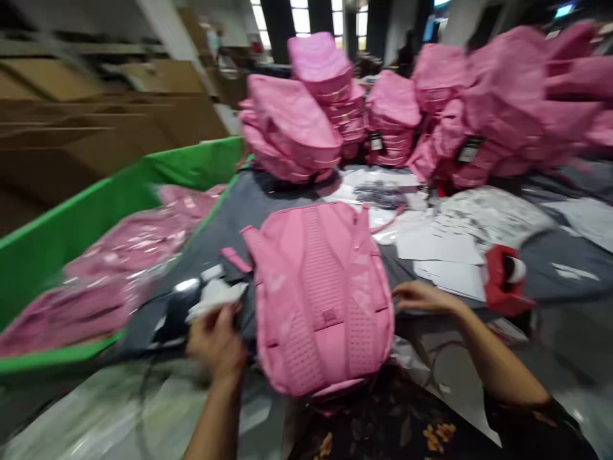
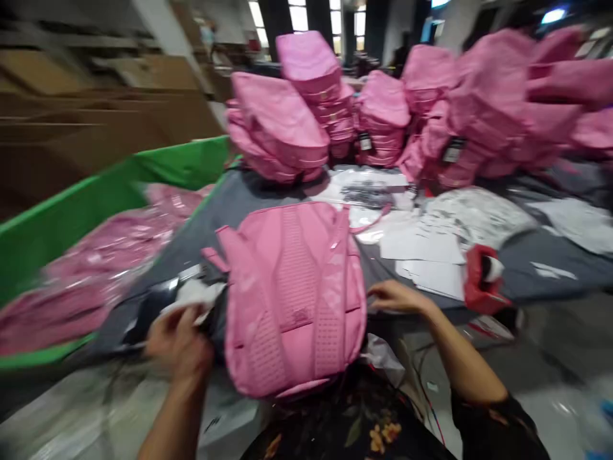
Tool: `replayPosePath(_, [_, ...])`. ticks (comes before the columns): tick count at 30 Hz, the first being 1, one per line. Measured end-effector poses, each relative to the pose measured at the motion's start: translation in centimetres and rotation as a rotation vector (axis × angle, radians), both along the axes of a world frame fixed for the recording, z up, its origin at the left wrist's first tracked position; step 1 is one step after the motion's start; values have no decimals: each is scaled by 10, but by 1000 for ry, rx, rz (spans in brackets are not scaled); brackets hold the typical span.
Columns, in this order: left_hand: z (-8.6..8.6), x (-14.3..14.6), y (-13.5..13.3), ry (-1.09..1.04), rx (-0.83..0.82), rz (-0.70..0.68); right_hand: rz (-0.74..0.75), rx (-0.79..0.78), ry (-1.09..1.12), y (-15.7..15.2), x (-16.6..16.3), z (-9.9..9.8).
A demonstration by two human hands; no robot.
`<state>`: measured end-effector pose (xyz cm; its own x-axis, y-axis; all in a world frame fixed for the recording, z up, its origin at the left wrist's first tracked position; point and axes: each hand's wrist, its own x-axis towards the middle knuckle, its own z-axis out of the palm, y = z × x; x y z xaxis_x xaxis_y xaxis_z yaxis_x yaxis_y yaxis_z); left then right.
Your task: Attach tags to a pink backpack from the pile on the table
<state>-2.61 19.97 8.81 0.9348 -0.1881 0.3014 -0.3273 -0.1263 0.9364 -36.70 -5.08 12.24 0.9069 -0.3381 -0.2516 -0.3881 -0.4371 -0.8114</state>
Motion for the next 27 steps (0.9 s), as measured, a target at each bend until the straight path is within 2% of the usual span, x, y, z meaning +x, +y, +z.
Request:
replayPosePath(1, [8,15,-8,1,-57,66,-135,-120,-97,-13,9,8])
replayPosePath(2, [17,32,-22,4,-59,44,-255,-223,-182,-22,21,15])
replayPosePath(4, [36,65,-62,-34,138,14,-342,-343,-293,-28,48,25])
replayPosePath(6, [53,94,-102,-15,380,76,-225,-368,-342,-20,77,33])
replayPosePath(8, [65,117,-128,128,556,53,-36,-359,-368,-8,109,39])
replayPosePath(11, [72,143,-126,334,644,-65,164,-382,-353,1,160,46])
replayPosePath(15, [76,165,-80,509,578,-168,302,-508,-210,-1,241,51])
replayPosePath(18, [82,166,-57,611,436,-248,324,-626,-247,11,312,52])
replayPosePath(22, [81,159,-66,674,205,-263,331,-652,-164,43,385,51])
replayPosePath(24, [76,156,-76,725,121,-235,291,-660,-89,55,400,48])
replayPosePath(27, [65,152,-89,769,1,-196,224,-668,-109,60,402,40])
